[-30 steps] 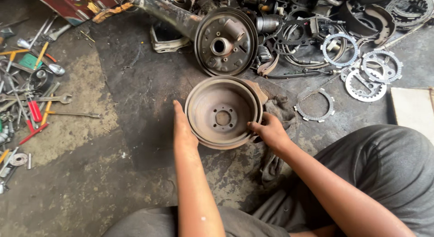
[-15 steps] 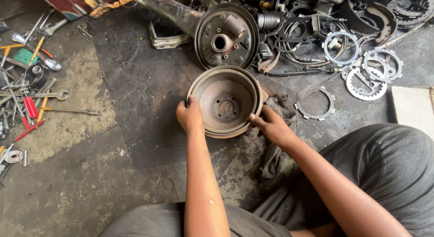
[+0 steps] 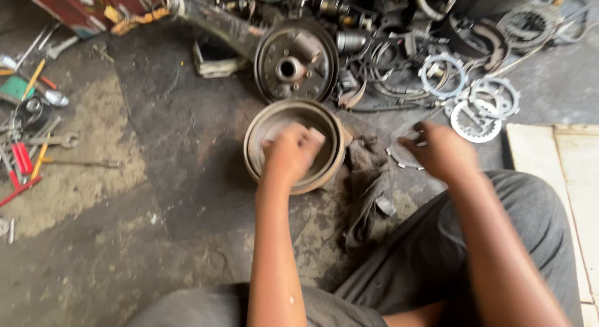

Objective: The person sits on the floor and scrubs a circular metal part with a brush and a rag. They wipe the part with the rag, then continue scrubbing the edges and inner surface with the brush. The person repeatedly wipes the part with the rag and scrubs it with the brush throughout the video.

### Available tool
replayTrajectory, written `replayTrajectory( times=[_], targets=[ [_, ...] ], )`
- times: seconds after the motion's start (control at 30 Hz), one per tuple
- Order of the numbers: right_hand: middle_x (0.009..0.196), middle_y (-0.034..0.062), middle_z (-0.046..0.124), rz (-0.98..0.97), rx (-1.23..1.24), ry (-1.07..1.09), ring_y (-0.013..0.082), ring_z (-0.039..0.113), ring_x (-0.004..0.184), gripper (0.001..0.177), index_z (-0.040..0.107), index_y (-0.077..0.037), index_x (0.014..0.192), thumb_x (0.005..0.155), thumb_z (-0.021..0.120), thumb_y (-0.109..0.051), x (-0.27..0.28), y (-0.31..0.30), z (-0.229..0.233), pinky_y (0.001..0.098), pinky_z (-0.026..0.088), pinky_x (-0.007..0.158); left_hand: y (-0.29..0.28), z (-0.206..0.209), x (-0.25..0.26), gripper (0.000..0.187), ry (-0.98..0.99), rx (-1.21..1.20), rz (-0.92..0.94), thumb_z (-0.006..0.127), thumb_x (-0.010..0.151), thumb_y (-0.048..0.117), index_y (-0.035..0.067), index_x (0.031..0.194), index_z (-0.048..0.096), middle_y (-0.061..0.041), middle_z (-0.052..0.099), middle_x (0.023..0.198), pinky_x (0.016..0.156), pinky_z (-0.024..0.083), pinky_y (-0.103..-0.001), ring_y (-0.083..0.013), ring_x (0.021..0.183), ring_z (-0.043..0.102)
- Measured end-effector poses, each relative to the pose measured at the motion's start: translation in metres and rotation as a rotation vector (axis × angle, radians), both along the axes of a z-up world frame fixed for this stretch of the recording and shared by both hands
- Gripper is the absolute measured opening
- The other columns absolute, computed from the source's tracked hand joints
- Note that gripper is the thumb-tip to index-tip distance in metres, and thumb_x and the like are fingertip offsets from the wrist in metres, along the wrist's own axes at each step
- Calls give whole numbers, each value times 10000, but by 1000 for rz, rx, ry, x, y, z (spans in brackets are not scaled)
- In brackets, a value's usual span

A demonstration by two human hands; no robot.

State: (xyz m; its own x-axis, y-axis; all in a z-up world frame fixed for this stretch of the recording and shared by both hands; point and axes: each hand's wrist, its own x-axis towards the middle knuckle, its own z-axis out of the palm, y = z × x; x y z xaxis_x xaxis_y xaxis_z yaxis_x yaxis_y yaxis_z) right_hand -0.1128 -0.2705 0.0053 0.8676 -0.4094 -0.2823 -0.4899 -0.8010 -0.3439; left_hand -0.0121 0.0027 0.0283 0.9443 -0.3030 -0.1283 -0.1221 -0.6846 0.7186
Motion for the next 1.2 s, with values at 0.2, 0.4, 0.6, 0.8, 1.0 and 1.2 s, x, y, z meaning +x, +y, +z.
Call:
replayTrajectory(
  times=[0.2,0.4,0.6,0.8,1.0,1.2],
  targets=[
    [1102,142,769,270,5,178,319,739,1031,662,570,-186,1424,895,652,-575,-6,-10,-19,421,582,921,-26,-7,-11,499,167,318,-279,847,729,391,14,1020,697,-212,707,1127,931,525,-490,-379,1092,667],
    [1199,192,680,516,-21,24,413,671,1015,890,401,-171,1513,766,807,-434,-4,12,-59,491,556,835,-21,-23,-6,501,162,306,-288,827,762,364,11,1088,682,-229,695,1164,945,511,-499,-393,1132,643],
    [1138,110,754,806,86,225,326,727,970,507,666,-217,1295,806,761,-312,3,43,-55,445,582,831,-21,-26,-3,672,198,248,-255,829,747,341,5,1280,595,-228,656,1250,956,511,-479,-359,1170,644],
    [1096,45,793,668,757,695,386,746,776,576,648,-187,1358,848,735,-440,-30,48,4,472,607,724,-22,-23,-4,619,240,294,-259,817,772,356,-2,1243,636,-232,675,1241,967,510,-484,-374,1170,651],
    [1015,150,742,673,-223,166,351,708,947,606,623,-112,1300,904,679,-567,27,15,-13,464,584,826,-26,-23,-5,584,172,227,-310,811,748,308,-5,1214,649,-253,687,1176,927,529,-481,-395,1125,658],
    [1183,175,628,572,-161,55,384,687,977,660,567,-112,1280,788,809,-479,85,24,-65,475,579,796,-28,-14,-2,604,268,231,-252,816,726,324,-8,1192,621,-239,701,1130,888,543,-478,-361,1065,698]
  ],
)
